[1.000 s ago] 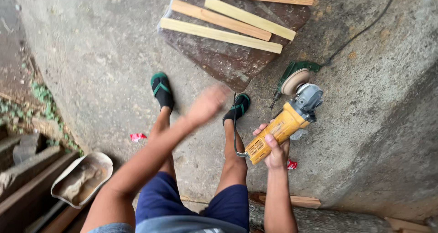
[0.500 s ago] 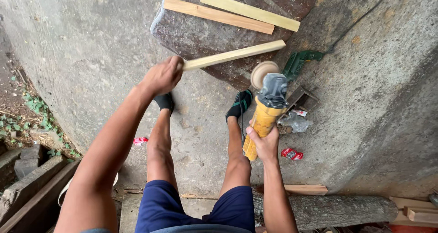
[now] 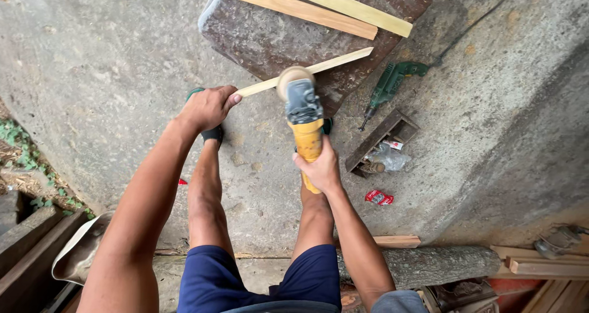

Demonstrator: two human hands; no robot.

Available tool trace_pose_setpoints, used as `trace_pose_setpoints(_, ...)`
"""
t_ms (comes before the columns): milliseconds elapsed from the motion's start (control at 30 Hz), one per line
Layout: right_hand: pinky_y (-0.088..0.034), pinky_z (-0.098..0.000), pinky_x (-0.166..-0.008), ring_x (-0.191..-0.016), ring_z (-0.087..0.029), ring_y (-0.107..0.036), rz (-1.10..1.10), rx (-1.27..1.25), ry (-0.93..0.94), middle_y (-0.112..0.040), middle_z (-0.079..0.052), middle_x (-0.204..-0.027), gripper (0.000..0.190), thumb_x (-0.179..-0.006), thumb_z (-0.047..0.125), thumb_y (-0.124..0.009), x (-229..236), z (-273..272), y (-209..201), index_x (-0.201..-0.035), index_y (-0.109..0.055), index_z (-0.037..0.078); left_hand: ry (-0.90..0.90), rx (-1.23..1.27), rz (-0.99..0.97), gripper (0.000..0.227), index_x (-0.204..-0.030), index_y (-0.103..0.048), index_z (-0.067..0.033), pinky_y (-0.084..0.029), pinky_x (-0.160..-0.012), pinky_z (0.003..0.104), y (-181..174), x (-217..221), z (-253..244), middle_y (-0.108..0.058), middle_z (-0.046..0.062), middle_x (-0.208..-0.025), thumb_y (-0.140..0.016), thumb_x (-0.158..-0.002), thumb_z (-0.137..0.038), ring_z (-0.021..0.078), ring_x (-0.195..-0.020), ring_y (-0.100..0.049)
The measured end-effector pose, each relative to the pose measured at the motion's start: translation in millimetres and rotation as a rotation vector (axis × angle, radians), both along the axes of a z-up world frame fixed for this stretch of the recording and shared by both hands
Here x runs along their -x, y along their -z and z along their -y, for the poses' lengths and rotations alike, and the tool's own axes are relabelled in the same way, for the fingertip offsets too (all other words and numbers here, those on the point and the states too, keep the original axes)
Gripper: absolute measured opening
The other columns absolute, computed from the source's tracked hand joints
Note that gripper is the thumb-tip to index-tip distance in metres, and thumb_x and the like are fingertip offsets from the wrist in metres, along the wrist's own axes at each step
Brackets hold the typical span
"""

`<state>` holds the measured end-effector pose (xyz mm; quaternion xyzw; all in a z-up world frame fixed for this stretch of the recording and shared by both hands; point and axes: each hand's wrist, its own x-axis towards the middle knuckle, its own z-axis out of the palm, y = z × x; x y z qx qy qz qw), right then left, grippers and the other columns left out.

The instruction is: The person uses a handheld angle grinder with a sanding disc to smooth the surfaces and edges of several small wooden planks. The person picks up each plank, grinds it, and places it back on a work surface. The person briefly walks to a nearby table to inspect a sanding disc before returning to continue sanding.

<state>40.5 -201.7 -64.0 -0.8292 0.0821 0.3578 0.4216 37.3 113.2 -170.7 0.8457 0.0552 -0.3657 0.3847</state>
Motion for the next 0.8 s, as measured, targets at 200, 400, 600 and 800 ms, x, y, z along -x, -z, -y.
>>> trace_pose_setpoints(200,-0.059,-0.0415,-0.083,-0.093,-0.028,-0.076,-0.040,0.003,-0.057,-0.076,-0.016,-0.101,0.056,-0.076,0.022,-0.086,3,-10,4,-0.120,-0.058,0.001,0.034,-0.043,0.012,0.043,-0.114,-0.061,-0.0122,-0.052,-0.078,0.055,0,4,3,-0.070,0.018,-0.099,-0.039,-0.109,-0.048,0.0435,-0.092,-0.066)
trace_pose_setpoints(400,-0.060,-0.0409,-0.083,-0.093,-0.027,-0.076,-0.021,0.021,-0.001,-0.076,-0.016,-0.102,0.055,-0.076,0.020,-0.087,-8,12,9,-0.119,-0.059,0.001,0.031,-0.051,-0.009,0.042,-0.119,-0.061,-0.0135,-0.052,-0.082,0.055,-5,1,4,-0.069,0.017,-0.108,-0.039,-0.108,-0.048,0.0437,-0.098,-0.065)
trace_pose_setpoints(600,-0.060,-0.0380,-0.089,-0.098,-0.023,-0.072,0.024,-0.054,0.218,-0.072,-0.012,-0.111,0.054,-0.081,0.009,-0.083,-50,71,27,-0.126,-0.055,0.000,0.006,-0.074,-0.012,0.043,-0.123,-0.062,-0.0143,-0.053,-0.082,0.056,-13,-3,5,-0.068,0.016,-0.109,-0.042,-0.106,-0.049,0.0430,-0.101,-0.065)
trace_pose_setpoints(800,-0.059,-0.0361,-0.088,-0.096,-0.021,-0.069,0.075,0.010,0.354,-0.069,-0.010,-0.112,0.053,-0.083,0.007,-0.080,-64,110,6,-0.128,-0.055,-0.001,-0.009,-0.184,0.146,0.033,-0.113,-0.064,-0.0125,-0.056,-0.073,0.048,-25,-1,6,-0.066,0.010,-0.099,-0.071,-0.094,-0.038,0.0353,-0.091,-0.069)
